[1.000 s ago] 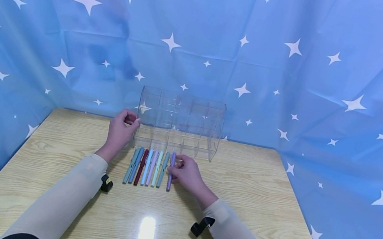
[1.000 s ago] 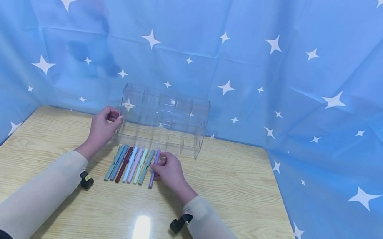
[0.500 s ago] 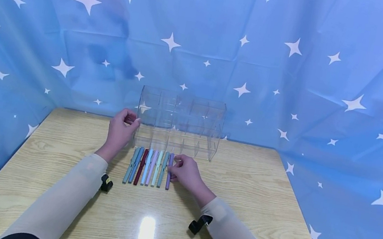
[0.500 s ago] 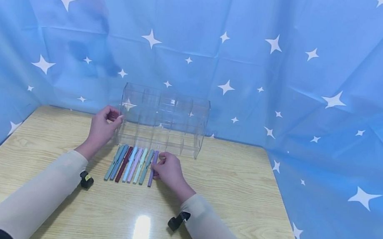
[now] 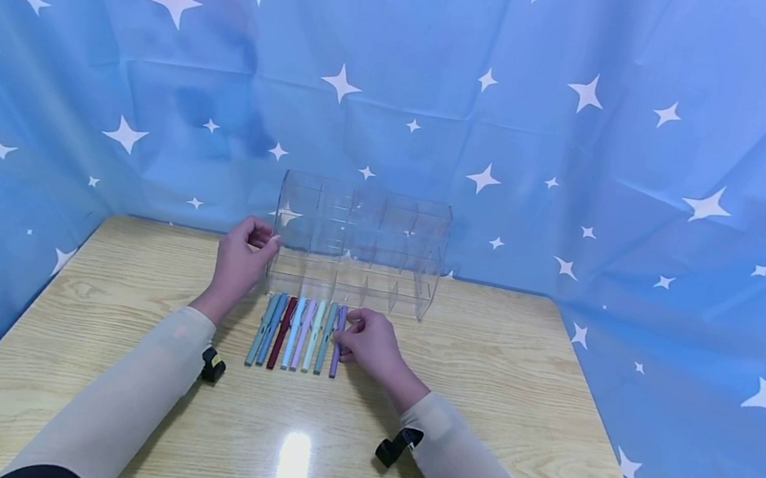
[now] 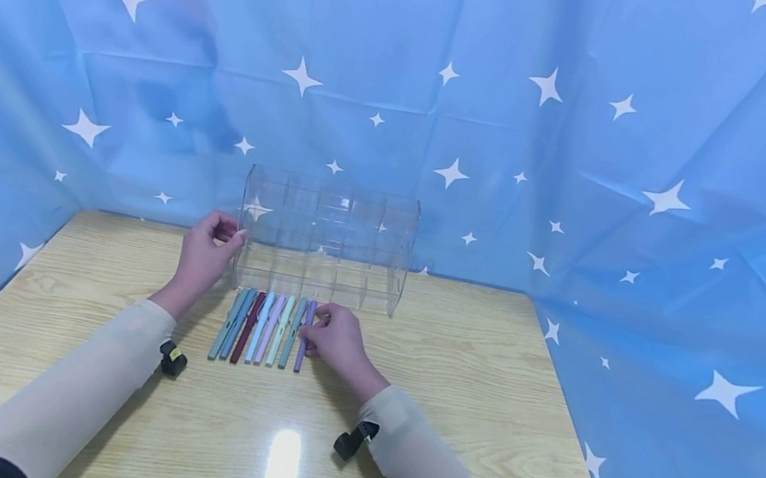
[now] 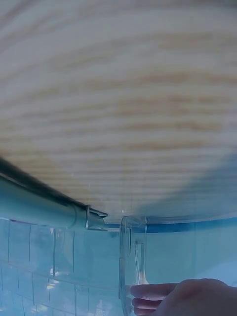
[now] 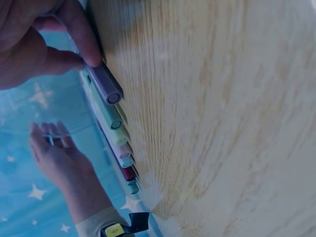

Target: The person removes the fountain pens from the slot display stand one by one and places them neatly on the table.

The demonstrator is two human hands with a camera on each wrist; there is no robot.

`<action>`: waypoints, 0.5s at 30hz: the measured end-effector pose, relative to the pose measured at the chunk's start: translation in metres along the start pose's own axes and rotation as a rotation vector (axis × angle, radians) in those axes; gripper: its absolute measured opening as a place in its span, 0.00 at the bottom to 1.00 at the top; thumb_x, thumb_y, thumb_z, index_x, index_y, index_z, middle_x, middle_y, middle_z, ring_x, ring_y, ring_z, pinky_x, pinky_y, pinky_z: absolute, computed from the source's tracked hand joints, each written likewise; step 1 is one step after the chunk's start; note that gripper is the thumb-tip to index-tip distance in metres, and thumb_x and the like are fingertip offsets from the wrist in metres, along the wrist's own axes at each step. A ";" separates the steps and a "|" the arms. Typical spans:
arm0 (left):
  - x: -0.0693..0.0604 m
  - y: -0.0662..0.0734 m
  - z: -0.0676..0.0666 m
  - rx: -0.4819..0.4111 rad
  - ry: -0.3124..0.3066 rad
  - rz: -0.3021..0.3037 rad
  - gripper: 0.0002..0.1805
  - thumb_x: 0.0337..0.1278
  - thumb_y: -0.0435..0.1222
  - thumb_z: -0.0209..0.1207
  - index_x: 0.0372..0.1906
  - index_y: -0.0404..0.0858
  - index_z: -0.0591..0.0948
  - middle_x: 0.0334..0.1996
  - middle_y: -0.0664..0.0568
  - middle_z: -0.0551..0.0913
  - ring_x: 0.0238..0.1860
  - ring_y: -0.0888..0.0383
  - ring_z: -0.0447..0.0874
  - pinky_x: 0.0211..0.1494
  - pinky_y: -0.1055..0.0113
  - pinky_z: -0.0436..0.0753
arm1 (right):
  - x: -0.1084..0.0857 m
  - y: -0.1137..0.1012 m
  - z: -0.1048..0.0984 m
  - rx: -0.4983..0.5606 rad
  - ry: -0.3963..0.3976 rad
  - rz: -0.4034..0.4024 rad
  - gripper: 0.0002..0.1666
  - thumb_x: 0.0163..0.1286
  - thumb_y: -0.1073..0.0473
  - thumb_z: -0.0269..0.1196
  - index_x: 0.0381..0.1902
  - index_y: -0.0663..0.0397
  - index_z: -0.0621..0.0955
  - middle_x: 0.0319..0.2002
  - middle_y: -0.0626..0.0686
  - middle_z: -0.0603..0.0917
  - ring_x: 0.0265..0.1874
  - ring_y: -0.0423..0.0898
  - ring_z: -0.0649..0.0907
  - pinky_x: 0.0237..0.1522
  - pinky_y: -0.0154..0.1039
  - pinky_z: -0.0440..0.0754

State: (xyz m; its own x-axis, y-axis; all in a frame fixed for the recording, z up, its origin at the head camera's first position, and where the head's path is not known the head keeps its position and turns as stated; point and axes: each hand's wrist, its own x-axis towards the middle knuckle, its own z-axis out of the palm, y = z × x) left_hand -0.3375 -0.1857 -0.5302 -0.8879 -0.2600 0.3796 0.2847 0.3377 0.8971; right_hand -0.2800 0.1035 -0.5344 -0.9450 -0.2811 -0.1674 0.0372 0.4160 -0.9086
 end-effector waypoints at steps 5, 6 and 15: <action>0.000 0.000 -0.001 0.001 -0.004 -0.006 0.10 0.74 0.36 0.70 0.51 0.35 0.84 0.43 0.45 0.87 0.45 0.51 0.84 0.46 0.67 0.82 | 0.001 0.001 0.000 0.017 -0.006 -0.009 0.32 0.74 0.69 0.73 0.72 0.72 0.77 0.39 0.59 0.87 0.28 0.48 0.90 0.33 0.43 0.93; 0.001 0.000 -0.001 0.002 -0.003 -0.008 0.10 0.74 0.36 0.70 0.51 0.35 0.84 0.43 0.45 0.87 0.45 0.51 0.84 0.46 0.67 0.83 | 0.001 0.001 0.000 0.020 -0.007 -0.011 0.32 0.74 0.69 0.73 0.72 0.71 0.77 0.40 0.59 0.87 0.28 0.48 0.90 0.33 0.43 0.93; -0.001 0.003 -0.001 -0.001 -0.005 -0.018 0.09 0.73 0.32 0.70 0.51 0.35 0.83 0.43 0.45 0.87 0.45 0.51 0.83 0.45 0.67 0.82 | 0.002 0.003 0.000 0.054 0.009 -0.004 0.31 0.73 0.69 0.74 0.70 0.71 0.78 0.40 0.59 0.88 0.27 0.48 0.90 0.33 0.45 0.94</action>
State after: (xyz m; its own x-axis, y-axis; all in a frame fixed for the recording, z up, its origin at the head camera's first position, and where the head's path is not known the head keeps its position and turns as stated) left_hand -0.3355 -0.1854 -0.5272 -0.8945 -0.2618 0.3625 0.2690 0.3325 0.9039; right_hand -0.2819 0.1041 -0.5376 -0.9482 -0.2743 -0.1604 0.0508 0.3676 -0.9286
